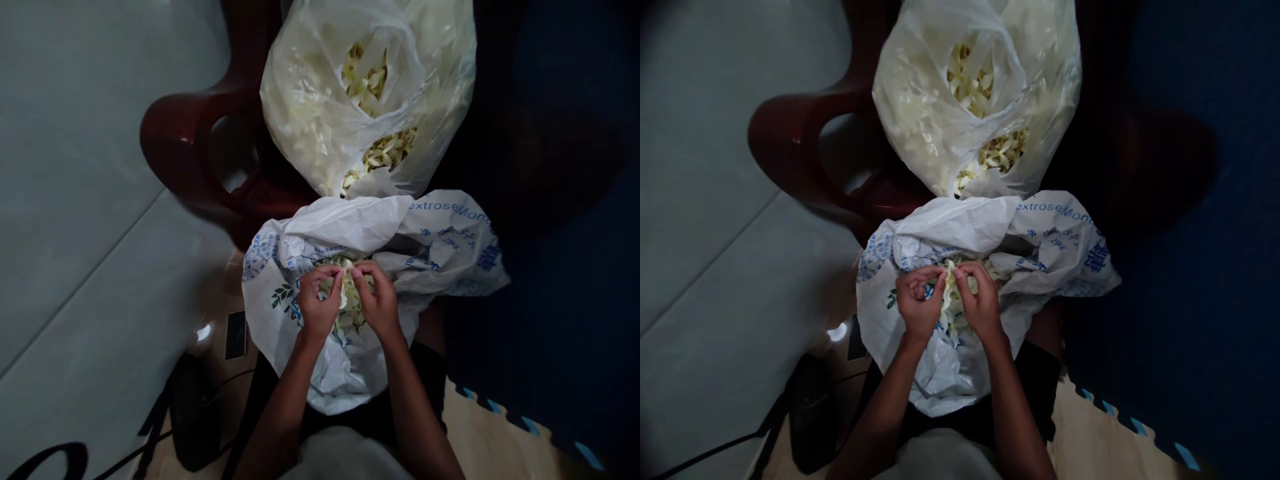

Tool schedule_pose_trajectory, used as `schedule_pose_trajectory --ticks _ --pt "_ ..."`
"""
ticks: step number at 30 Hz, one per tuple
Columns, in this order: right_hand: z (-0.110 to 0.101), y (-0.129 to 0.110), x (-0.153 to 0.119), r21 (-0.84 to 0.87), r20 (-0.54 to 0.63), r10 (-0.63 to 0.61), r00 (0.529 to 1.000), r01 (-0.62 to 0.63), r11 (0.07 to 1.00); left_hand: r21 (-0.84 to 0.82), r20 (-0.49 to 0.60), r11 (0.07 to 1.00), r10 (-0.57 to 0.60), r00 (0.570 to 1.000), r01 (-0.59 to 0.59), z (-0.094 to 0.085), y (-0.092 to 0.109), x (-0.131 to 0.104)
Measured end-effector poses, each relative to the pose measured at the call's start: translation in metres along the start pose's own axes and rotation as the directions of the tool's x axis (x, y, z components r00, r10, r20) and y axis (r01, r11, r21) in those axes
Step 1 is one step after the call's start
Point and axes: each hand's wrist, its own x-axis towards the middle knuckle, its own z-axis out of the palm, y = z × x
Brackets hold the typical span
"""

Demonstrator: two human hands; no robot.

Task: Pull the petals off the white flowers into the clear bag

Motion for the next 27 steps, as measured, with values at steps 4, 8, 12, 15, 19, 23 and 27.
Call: schedule_pose_trajectory --ticks 4,8,12,15,19,23,27 --pt "-0.007 0.0 0.004 0.119 -0.433 0.043 0.9 0.01 0.993 0.005 -0.304 0.996 -0.088 0.949 0.094 -0.02 -0.005 0.027" --pt "-0.021 0.01 0.01 0.087 -0.463 0.085 0.882 -0.05 0.995 -0.007 -0.455 0.988 -0.139 0.88 0.153 -0.037 -0.01 0.043" --pt "-0.016 0.01 0.008 -0.173 -0.184 0.024 0.983 -0.056 0.983 0.001 -0.211 0.974 -0.219 0.953 0.224 -0.025 -0.007 0.03" --pt "-0.005 0.0 0.004 -0.121 0.01 -0.018 1.0 0.019 0.993 -0.062 0.031 0.964 -0.257 0.966 0.258 -0.007 0.002 0.011" --pt "0.001 -0.007 0.0 -0.075 -0.005 -0.048 0.999 0.048 0.996 -0.098 0.216 0.957 -0.248 0.944 0.274 0.005 0.012 0.0" --pt "0.001 0.001 0.0 -0.005 -0.094 0.08 0.992 -0.081 0.997 -0.191 0.273 0.941 -0.223 0.936 0.28 0.004 0.013 0.0" --pt "0.001 0.01 0.0 0.113 -0.085 0.221 0.971 -0.211 0.971 -0.256 0.3 0.888 -0.303 0.905 0.382 0.006 0.011 -0.002"
